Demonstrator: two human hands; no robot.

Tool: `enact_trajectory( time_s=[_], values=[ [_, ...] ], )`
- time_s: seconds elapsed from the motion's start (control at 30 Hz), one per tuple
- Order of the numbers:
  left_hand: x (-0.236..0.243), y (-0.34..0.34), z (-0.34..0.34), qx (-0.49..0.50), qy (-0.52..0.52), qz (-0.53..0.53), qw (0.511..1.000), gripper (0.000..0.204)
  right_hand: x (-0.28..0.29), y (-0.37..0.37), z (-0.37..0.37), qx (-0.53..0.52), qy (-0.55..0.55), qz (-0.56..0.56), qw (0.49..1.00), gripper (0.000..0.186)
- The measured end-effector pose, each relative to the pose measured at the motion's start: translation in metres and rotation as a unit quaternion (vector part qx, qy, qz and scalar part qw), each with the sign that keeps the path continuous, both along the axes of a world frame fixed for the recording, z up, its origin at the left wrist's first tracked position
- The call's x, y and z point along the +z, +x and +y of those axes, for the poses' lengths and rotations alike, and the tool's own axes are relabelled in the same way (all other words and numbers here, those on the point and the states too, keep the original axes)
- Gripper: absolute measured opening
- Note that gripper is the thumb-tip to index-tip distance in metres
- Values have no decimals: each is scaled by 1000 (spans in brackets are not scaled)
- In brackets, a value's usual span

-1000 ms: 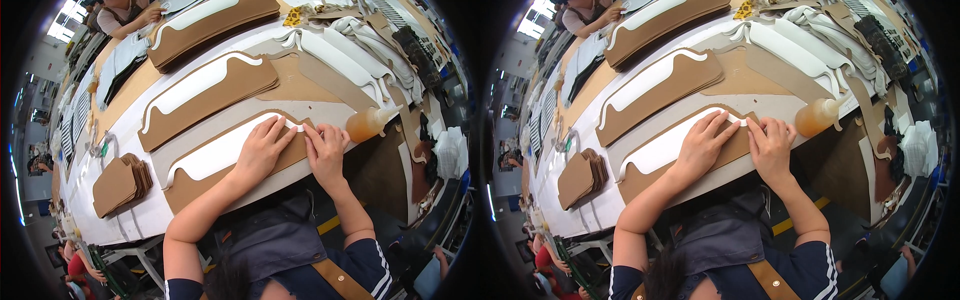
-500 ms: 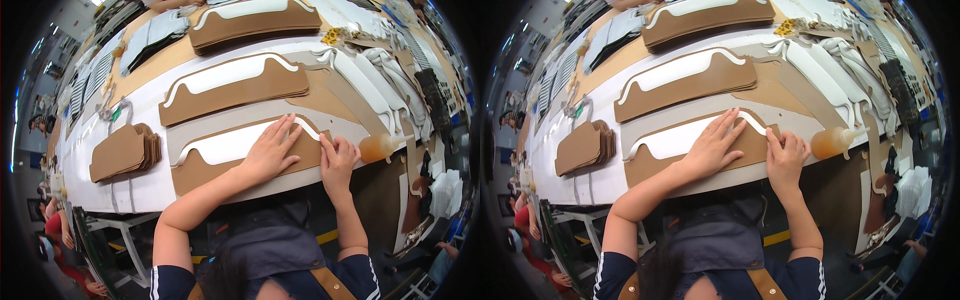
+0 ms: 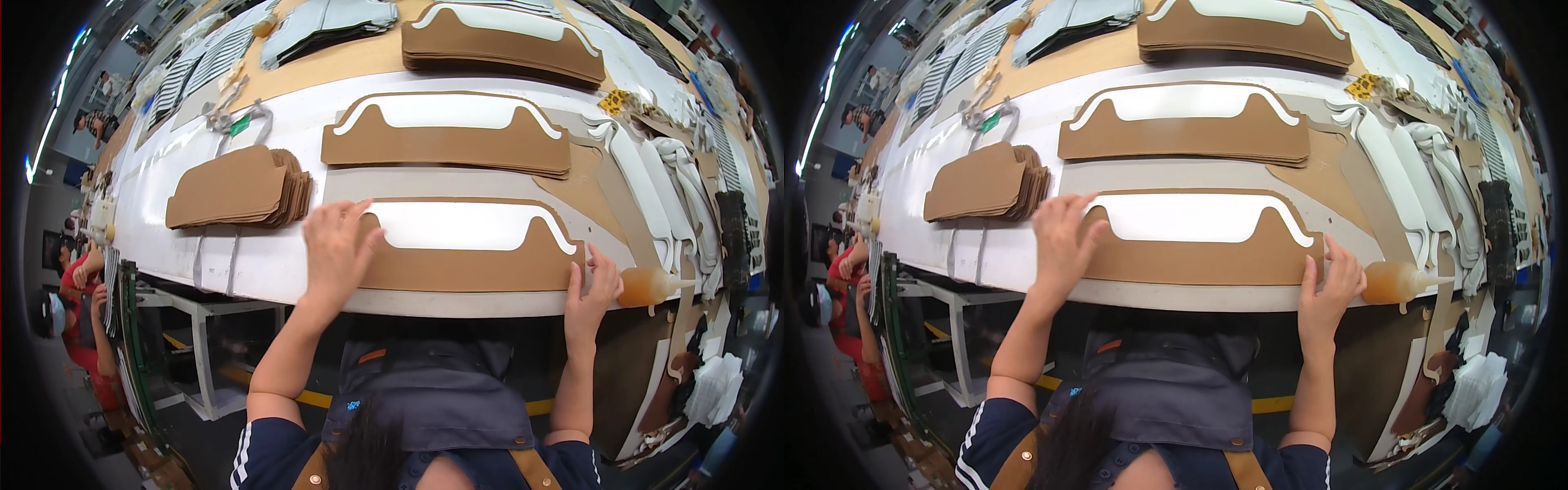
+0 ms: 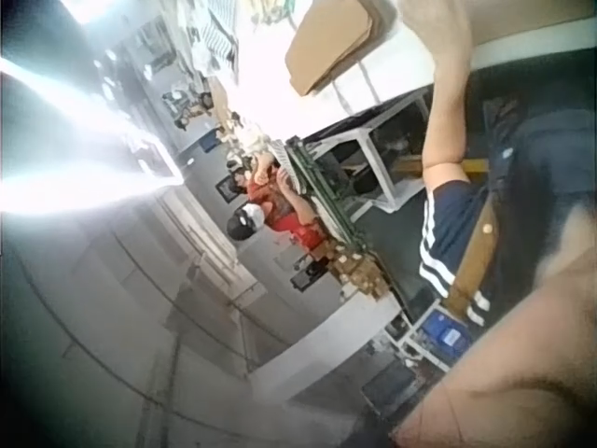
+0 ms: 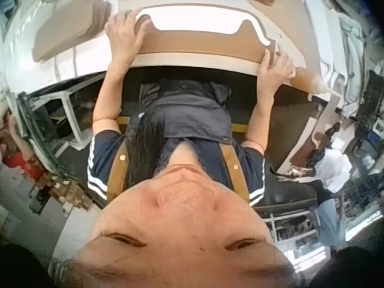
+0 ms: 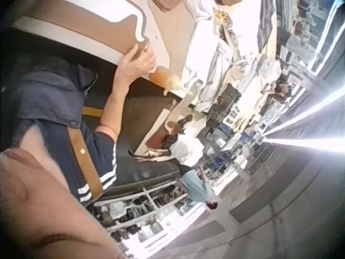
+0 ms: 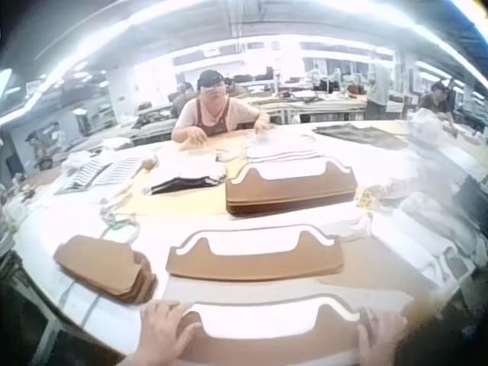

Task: Applying white adhesive lining to brown leather parts and spreading glue.

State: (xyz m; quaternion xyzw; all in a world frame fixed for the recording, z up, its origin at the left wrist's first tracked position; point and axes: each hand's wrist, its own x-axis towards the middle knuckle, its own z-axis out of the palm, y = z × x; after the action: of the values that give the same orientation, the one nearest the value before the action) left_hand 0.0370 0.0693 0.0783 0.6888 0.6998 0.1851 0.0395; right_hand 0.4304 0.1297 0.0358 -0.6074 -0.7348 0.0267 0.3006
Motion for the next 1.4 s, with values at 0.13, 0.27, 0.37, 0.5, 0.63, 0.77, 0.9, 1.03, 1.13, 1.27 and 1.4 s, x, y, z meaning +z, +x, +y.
enact_trajectory(
  time_s=[0.13,0.27,0.37,0.5,0.63,0.77,0.9,1.03,1.13,1.27,1.4],
  values=[
    [-5,-29,-6,94,66,62,991,30,19,-19,3,9,17,62,998,45],
    [-5,-32,-3,72,109,65,989,23,35,-56,11,138,39,54,988,44],
    [5,-29,-2,154,-70,-250,953,20,53,-87,18,253,-13,43,966,43],
    [-5,-26,-7,176,-5,-215,960,21,55,-140,32,452,-101,-12,886,52],
    [-6,-24,-7,176,-16,-186,966,25,30,-181,45,531,-59,-86,841,66],
    [-13,-26,-9,169,-3,-150,974,26,13,-192,41,545,-60,-94,831,70],
    [-16,-28,-11,154,27,-123,980,24,14,-193,40,544,-53,-106,831,71],
    [-19,-27,-10,144,58,-101,983,23,15,-192,41,547,-57,-104,829,70],
    [-17,-26,-8,138,58,-93,984,25,16,-192,42,547,-60,-105,828,70],
    [-14,-26,-8,129,62,-77,987,27,18,-193,42,550,-63,-93,827,68],
    [-17,-27,-8,118,67,-78,988,28,24,-196,45,559,-70,-64,823,65]
  ],
)
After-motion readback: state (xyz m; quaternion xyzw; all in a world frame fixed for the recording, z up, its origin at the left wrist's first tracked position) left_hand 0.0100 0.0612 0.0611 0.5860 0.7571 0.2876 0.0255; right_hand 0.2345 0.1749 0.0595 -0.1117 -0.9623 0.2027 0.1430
